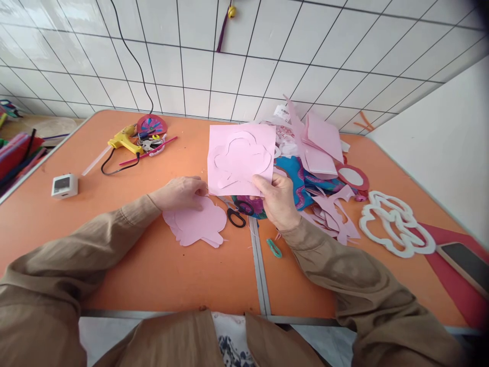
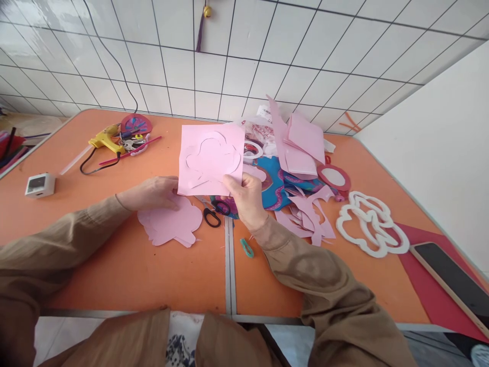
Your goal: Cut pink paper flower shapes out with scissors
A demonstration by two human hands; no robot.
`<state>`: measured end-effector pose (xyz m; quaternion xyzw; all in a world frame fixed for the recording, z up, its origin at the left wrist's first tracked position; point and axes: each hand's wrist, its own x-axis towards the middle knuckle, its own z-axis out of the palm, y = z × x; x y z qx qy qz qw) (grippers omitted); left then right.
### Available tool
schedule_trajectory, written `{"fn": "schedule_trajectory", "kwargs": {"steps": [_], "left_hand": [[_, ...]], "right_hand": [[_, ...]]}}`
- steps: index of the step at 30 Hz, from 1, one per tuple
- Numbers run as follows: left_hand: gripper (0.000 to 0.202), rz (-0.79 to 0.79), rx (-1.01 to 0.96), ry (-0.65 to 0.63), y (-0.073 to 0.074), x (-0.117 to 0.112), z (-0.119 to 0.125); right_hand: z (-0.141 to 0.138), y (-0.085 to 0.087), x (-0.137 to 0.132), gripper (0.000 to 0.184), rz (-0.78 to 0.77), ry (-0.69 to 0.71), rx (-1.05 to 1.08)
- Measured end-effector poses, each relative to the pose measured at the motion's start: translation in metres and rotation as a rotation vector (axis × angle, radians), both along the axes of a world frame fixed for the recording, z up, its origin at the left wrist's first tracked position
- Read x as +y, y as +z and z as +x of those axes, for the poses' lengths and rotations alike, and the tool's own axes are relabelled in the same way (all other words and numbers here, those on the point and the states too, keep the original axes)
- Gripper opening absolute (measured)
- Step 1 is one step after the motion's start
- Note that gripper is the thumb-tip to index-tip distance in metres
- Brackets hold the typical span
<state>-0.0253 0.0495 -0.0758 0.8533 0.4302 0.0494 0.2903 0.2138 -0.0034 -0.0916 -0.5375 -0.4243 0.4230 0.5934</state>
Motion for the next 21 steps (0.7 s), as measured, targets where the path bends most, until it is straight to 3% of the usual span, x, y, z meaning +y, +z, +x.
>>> {"fn": "schedule_trajectory", "kwargs": {"steps": [10, 21], "left_hand": [[0.019, -0.017, 0.002, 0.018, -0.008, 0.005, -0.002], [0.026, -0.055, 0.049, -0.062, 0.003, 0.001, 0.002]], "right_hand": [[0.001, -0.003, -0.001, 0.033, -0.003, 0.028, -0.02], [-0.001, -0.003, 0.001, 0.031, -0.009, -0.008, 0.02]]}}
